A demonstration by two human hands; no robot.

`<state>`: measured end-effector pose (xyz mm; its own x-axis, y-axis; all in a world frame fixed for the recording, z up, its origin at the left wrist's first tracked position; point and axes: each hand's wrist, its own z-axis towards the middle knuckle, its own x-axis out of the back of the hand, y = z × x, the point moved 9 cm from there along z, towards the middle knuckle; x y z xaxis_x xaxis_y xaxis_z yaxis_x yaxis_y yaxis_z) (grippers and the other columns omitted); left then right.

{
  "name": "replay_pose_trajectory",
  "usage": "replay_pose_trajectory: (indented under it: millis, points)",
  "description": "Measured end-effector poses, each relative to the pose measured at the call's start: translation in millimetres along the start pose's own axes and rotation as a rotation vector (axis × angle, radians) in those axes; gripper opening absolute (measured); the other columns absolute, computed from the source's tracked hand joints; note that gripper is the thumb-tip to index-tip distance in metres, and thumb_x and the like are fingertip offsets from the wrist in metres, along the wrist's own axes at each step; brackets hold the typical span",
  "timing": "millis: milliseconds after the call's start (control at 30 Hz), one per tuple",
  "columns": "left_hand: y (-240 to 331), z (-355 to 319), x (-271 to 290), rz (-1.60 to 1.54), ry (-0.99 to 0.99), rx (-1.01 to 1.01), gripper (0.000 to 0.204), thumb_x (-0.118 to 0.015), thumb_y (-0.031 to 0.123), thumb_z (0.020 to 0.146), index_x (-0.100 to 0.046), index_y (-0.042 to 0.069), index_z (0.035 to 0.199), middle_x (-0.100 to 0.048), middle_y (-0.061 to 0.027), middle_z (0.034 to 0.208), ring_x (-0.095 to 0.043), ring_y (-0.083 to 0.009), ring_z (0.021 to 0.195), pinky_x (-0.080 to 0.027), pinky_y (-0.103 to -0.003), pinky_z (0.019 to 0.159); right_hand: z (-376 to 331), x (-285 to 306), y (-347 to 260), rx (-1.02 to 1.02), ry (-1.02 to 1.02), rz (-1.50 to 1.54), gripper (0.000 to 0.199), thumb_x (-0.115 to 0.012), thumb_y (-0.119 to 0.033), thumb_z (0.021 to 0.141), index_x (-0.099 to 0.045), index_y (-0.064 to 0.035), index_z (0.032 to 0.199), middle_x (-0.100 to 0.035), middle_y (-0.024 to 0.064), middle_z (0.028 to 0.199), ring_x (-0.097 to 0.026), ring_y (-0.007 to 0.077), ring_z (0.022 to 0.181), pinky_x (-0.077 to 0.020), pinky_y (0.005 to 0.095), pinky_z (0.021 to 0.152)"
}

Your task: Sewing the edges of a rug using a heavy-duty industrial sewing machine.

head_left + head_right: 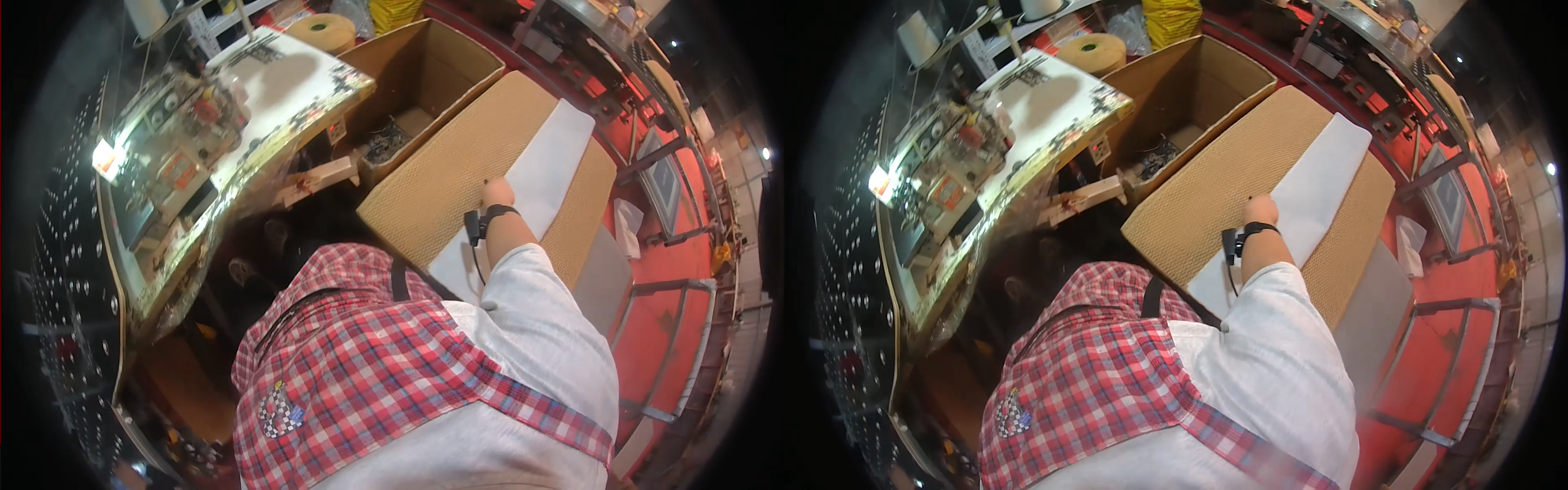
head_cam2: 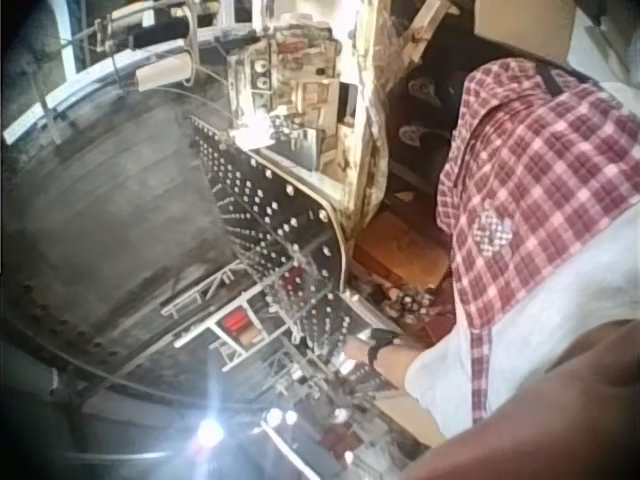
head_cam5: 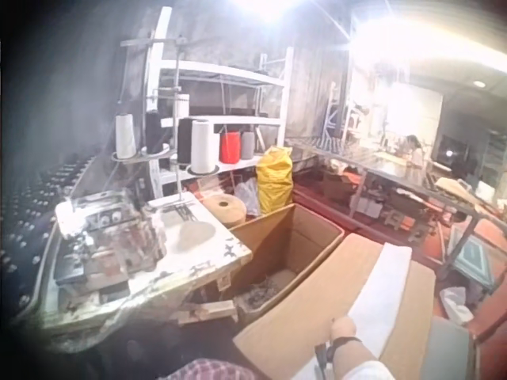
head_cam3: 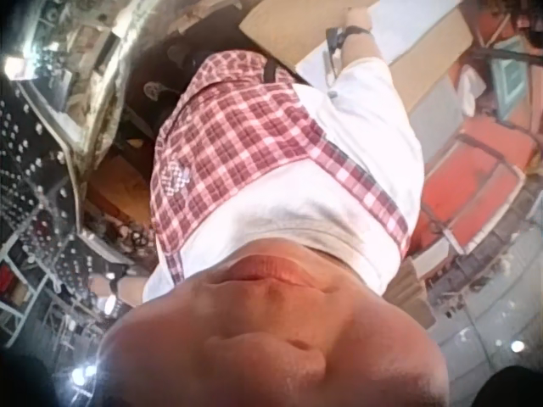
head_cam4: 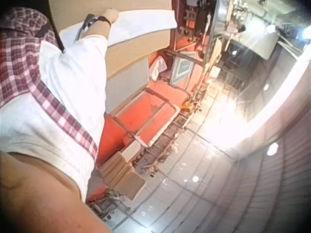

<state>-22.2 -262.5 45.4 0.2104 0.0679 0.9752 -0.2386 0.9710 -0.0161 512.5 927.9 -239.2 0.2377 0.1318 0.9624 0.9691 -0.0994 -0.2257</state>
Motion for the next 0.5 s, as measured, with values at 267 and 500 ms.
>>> replay_pose_trajectory:
  millis: [267, 500]
  points:
    - [-131, -124, 11, 0.137, -0.212, 0.344, 0.037, -0.044, 0.022, 0.084, -0.047, 0.004, 0.117, -0.050, -0.0112, 0.116, -0.048, -0.0231, 0.104, -0.038, -0.029, 0.089, 4, 134, 134, 0.019, 0.066, 0.543, 0.028, -0.053, -0.012, 0.069, -0.056, -0.0028, 0.096, -0.053, 0.0043, 0.062, -0.051, 0.0153, 0.051, -0.0395, 0.0284, 0.046]
    - [-154, -133, 4, 0.182, -0.287, 0.355, 0.036, -0.045, 0.021, 0.082, -0.049, 0.005, 0.115, -0.051, -0.0109, 0.113, -0.049, -0.0228, 0.102, -0.039, -0.028, 0.087, -37, 214, 323, 0.034, 0.200, -0.077, 0.037, -0.051, -0.029, 0.075, -0.058, -0.0009, 0.098, -0.060, 0.0190, 0.077, -0.059, 0.0271, 0.074, -0.0440, 0.0381, 0.063]
